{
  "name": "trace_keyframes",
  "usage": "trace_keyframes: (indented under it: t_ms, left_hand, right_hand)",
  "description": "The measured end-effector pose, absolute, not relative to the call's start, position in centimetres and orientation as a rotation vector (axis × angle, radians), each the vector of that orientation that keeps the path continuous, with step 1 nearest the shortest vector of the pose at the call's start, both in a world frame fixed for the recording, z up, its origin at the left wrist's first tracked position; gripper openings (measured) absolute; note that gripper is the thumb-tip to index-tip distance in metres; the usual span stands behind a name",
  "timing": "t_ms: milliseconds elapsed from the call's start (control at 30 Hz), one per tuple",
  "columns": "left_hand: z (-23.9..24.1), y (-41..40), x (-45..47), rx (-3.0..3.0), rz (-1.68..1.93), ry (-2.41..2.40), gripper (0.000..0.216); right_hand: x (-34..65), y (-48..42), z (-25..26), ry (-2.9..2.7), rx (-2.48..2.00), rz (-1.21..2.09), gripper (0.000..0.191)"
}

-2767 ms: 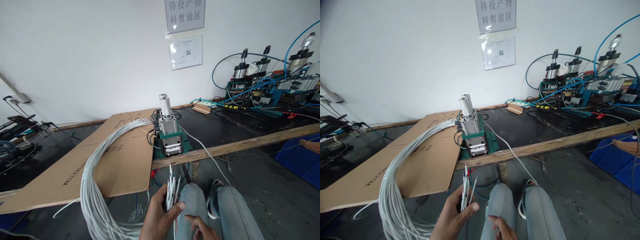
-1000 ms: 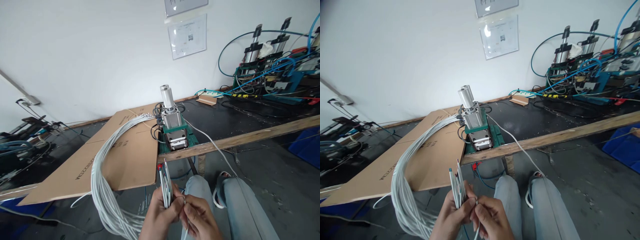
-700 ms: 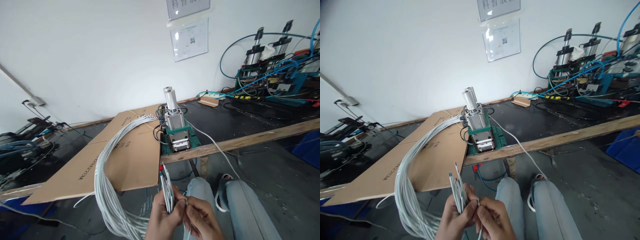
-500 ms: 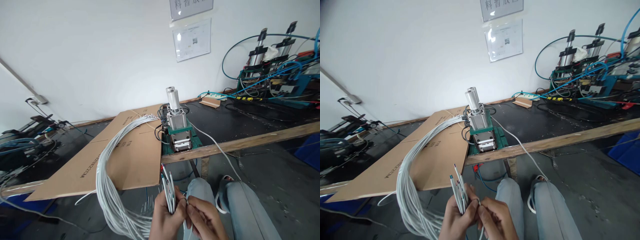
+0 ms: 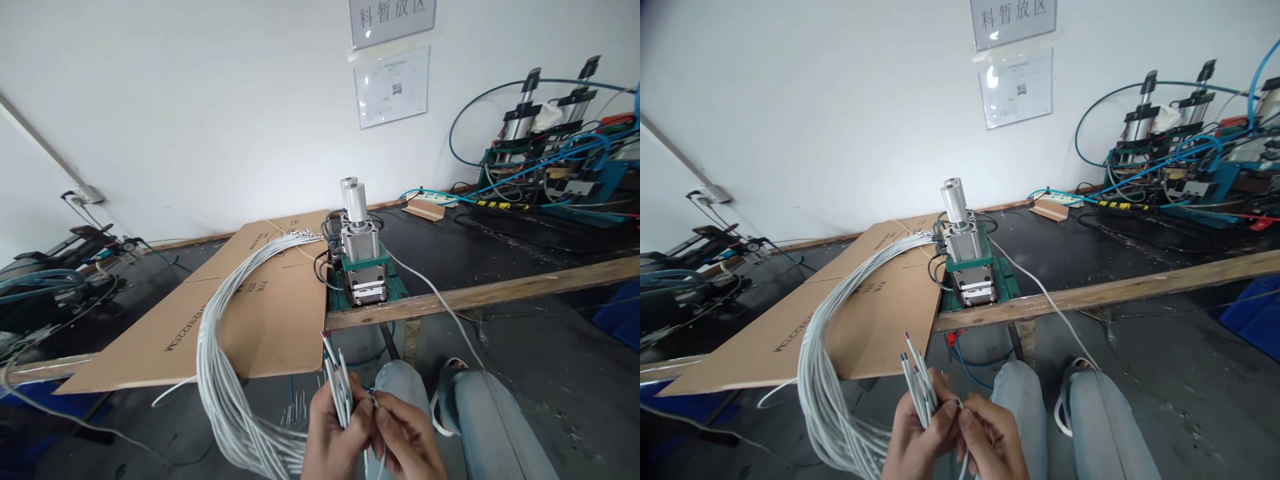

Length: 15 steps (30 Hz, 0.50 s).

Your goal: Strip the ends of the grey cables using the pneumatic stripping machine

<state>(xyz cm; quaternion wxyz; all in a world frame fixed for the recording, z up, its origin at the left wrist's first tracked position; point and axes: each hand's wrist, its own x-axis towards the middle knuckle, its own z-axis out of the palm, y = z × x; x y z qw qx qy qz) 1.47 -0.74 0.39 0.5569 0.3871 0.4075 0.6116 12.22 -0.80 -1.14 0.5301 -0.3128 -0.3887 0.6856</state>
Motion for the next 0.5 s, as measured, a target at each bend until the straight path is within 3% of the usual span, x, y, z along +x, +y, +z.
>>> trace_keyframes:
  t_ms: [300,500]
  left_hand:
    - [2.8,-0.4,1.9,0.912,1.33,0.987,0.05]
    - [2.6,0.2,2.4,1.285,1.364,1.239,0.052]
  right_hand:
    - [12.2,-0.5,-1.4,-0.899,-0.765,1.628,0.059]
    - [13.6,1.0,-0.9,-0.853,-0.71,1.631,0.053]
